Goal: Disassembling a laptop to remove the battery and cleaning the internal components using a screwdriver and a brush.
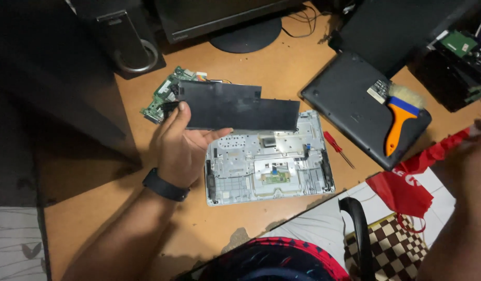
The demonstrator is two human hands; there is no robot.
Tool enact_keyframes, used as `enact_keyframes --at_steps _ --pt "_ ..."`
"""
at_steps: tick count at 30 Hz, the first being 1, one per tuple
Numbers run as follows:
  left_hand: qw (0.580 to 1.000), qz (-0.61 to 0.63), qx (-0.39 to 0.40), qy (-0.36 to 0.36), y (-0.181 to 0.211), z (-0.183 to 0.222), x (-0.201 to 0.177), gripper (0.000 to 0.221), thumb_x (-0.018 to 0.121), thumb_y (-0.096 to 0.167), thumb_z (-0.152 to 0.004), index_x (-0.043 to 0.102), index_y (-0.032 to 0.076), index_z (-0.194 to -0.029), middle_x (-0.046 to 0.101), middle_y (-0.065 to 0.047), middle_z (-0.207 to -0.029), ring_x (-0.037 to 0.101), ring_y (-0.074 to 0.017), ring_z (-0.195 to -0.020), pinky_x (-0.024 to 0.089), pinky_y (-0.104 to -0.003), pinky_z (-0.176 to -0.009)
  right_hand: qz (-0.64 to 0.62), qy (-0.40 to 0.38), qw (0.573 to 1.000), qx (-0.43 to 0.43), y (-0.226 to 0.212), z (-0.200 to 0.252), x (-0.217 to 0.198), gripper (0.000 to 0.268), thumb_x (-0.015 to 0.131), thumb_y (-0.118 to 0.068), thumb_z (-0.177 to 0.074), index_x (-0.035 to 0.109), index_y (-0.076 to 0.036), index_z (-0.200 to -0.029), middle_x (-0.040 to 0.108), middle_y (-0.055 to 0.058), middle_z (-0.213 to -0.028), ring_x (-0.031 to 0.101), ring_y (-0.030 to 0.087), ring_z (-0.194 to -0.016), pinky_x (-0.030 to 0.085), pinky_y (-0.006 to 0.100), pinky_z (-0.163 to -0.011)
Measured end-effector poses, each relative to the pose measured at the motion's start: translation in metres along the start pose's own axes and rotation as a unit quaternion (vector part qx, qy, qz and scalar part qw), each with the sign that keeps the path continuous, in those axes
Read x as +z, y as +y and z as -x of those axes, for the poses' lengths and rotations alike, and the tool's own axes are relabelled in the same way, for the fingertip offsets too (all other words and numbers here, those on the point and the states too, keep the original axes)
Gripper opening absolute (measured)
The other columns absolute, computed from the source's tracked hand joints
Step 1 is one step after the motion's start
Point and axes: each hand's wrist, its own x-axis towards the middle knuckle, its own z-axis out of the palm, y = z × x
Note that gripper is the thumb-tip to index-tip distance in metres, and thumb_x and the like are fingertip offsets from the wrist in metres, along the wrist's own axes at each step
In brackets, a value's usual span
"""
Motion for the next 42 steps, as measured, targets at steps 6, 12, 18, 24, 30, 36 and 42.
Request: enact_keyframes --at_steps 6,12,18,24,30,36,42 --pt "0.976 0.083 -0.024 -0.198 -0.058 -0.050 -0.064 0.058 0.048 0.019 -0.106 0.029 0.009 -0.159 0.061 -0.017 -0.135 0.071 -0.0536 -0.083 0.053 -0.079 -0.095 -0.202 0.074 0.970 0.116 -0.125 0.030 -0.021 0.061 0.058 0.012 -0.105 0.037 0.018 -0.162 0.062 0.034 -0.141 0.068 0.042 -0.114 0.049 0.049 -0.098" --pt "0.997 -0.062 -0.007 -0.045 -0.028 0.024 -0.001 0.035 0.058 0.035 -0.096 0.040 0.018 -0.071 0.011 0.003 -0.055 0.024 -0.0118 -0.029 0.069 -0.072 -0.072 -0.649 -0.132 0.730 0.166 -0.236 -0.001 -0.039 0.070 0.051 -0.028 -0.100 0.032 0.000 -0.161 0.064 0.017 -0.105 0.070 0.025 -0.091 0.061 0.037 -0.084" --pt "0.930 -0.082 0.008 -0.358 -0.010 0.029 -0.015 0.051 0.041 0.024 -0.107 0.056 -0.015 -0.137 0.060 -0.024 -0.140 0.065 -0.0471 -0.122 0.068 -0.058 -0.089 -0.787 -0.033 0.567 0.241 -0.242 0.007 -0.015 0.015 0.062 -0.019 -0.103 0.060 -0.005 -0.107 0.057 0.007 -0.060 0.061 0.015 -0.054 0.064 0.043 -0.095" --pt "0.773 -0.419 0.372 -0.297 0.027 0.034 -0.005 0.008 0.065 0.004 -0.098 0.073 0.002 -0.097 0.076 -0.010 -0.096 0.073 -0.0184 -0.090 0.058 -0.027 -0.079 -0.666 0.174 0.709 0.150 -0.222 0.024 -0.021 0.009 0.053 0.004 -0.107 0.054 0.002 -0.116 0.067 0.026 -0.095 0.072 0.026 -0.071 0.068 0.033 -0.068" --pt "0.697 -0.481 0.467 -0.254 0.034 0.031 -0.016 0.049 0.053 0.038 -0.105 0.054 0.009 -0.066 0.048 0.001 -0.056 0.044 -0.0114 -0.050 0.033 -0.030 -0.052 -0.316 0.169 0.931 -0.066 -0.200 0.045 -0.104 0.041 0.065 -0.018 -0.095 0.057 0.012 -0.122 0.064 0.048 -0.126 0.071 0.051 -0.115 0.060 0.048 -0.098" --pt "0.641 -0.455 0.461 -0.413 0.039 0.038 -0.006 0.039 0.036 0.014 -0.118 0.041 0.010 -0.157 0.002 -0.029 -0.173 0.041 -0.0538 -0.162 0.046 -0.065 -0.135 -0.303 -0.125 0.935 0.135 -0.178 0.069 -0.138 0.055 0.052 -0.012 -0.090 0.056 -0.010 -0.145 0.059 0.018 -0.149 0.060 0.030 -0.130 0.050 0.040 -0.105" --pt "0.783 -0.424 0.031 -0.453 0.001 0.037 -0.008 0.056 0.053 0.059 -0.092 0.079 0.011 -0.106 0.076 -0.003 -0.108 0.072 -0.0163 -0.100 0.054 -0.030 -0.086 -0.197 -0.064 0.978 -0.017 -0.184 0.074 -0.142 0.053 0.052 -0.019 -0.094 0.048 -0.013 -0.147 0.053 0.023 -0.155 0.051 0.044 -0.147 0.043 0.057 -0.118"
